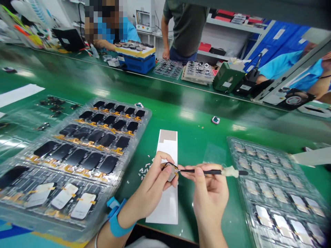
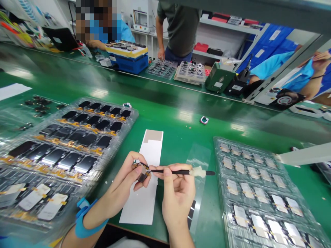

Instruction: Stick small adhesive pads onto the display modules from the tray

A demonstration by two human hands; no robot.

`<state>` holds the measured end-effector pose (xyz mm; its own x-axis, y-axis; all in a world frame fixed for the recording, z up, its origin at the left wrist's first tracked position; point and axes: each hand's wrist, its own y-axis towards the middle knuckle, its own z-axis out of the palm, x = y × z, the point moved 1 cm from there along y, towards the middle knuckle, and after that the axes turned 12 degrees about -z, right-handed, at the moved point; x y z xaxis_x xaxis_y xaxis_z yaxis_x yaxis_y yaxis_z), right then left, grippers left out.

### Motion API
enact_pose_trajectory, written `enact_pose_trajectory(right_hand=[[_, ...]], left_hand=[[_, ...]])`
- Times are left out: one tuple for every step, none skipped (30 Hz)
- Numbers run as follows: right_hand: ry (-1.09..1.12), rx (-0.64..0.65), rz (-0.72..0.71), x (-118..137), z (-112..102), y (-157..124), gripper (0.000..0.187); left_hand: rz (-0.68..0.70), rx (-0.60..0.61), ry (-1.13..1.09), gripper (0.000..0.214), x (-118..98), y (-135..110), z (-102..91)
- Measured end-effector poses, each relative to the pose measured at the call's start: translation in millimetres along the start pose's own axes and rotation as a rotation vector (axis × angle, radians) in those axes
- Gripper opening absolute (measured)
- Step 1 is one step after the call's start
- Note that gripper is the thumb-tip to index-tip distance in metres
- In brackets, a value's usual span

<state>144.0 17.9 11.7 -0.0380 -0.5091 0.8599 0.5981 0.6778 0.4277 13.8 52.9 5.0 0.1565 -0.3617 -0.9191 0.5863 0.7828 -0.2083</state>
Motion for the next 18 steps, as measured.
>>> enact_pose_trajectory(right_hand=[[-0.002,-0.003,-0.002,-0.1,-0.4,0.1,0.008],[-0.001,-0.003,-0.001,-0.3,-0.7,0.2,0.007],[0.002,-0.001,0.003,-0.6,-0.9,0.2,0.007],[0.010,0.001,0.006,-1.0,-1.0,0.1,0.007],[0.017,0.003,0.011,-1.4,-0.9,0.1,0.007],[0.024,0.005,0.015,-1.8,-0.7,0.0,0.006],[0.030,0.009,0.019,-2.0,-0.4,-0.2,0.006],[0.034,0.010,0.021,-2.1,0.0,-0.5,0.006],[0.038,0.011,0.022,-2.0,0.2,-0.7,0.006],[0.038,0.012,0.024,-1.7,0.3,-1.0,0.006],[0.038,0.009,0.025,-1.3,0.0,-1.3,0.006],[0.037,0.002,0.023,-0.8,-0.6,-1.4,0.006],[0.036,-0.012,0.018,-0.3,-1.5,-1.4,0.007],[0.035,-0.032,0.008,0.3,-2.8,-1.1,0.007],[0.033,-0.058,-0.009,0.9,-4.3,-0.7,0.008],[0.029,-0.087,-0.027,1.4,-5.7,-0.1,0.009],[0.024,-0.112,-0.046,1.9,-6.9,0.4,0.010],[0.015,-0.129,-0.060,2.5,-7.6,0.9,0.011]], left_hand=[[0.000,-0.002,0.003,0.015,0.3,0.1,-0.2],[-0.002,-0.005,0.008,0.015,0.5,0.1,-0.4],[-0.003,-0.008,0.012,0.015,0.6,0.2,-0.4],[-0.003,-0.011,0.016,0.015,0.6,0.2,-0.3],[-0.003,-0.013,0.020,0.015,0.6,0.2,0.1],[0.001,-0.015,0.024,0.015,0.6,0.1,0.6],[0.007,-0.016,0.030,0.015,0.6,-0.1,1.2],[0.015,-0.019,0.035,0.015,0.8,-0.3,1.8],[0.027,-0.025,0.043,0.015,1.1,-0.4,2.1],[0.038,-0.034,0.057,0.015,1.6,-0.4,2.1],[0.049,-0.045,0.074,0.015,2.4,-0.1,1.6],[0.063,-0.059,0.094,0.016,3.3,0.6,0.7],[0.072,-0.076,0.115,0.016,4.3,1.8,-0.5],[0.076,-0.095,0.134,0.016,5.4,3.4,-2.0],[0.075,-0.117,0.151,0.016,6.4,5.2,-3.5],[0.070,-0.141,0.164,0.015,7.1,6.8,-4.6],[0.061,-0.164,0.177,0.016,7.4,7.6,-5.1],[0.051,-0.180,0.193,0.016,7.0,7.0,-4.9]])
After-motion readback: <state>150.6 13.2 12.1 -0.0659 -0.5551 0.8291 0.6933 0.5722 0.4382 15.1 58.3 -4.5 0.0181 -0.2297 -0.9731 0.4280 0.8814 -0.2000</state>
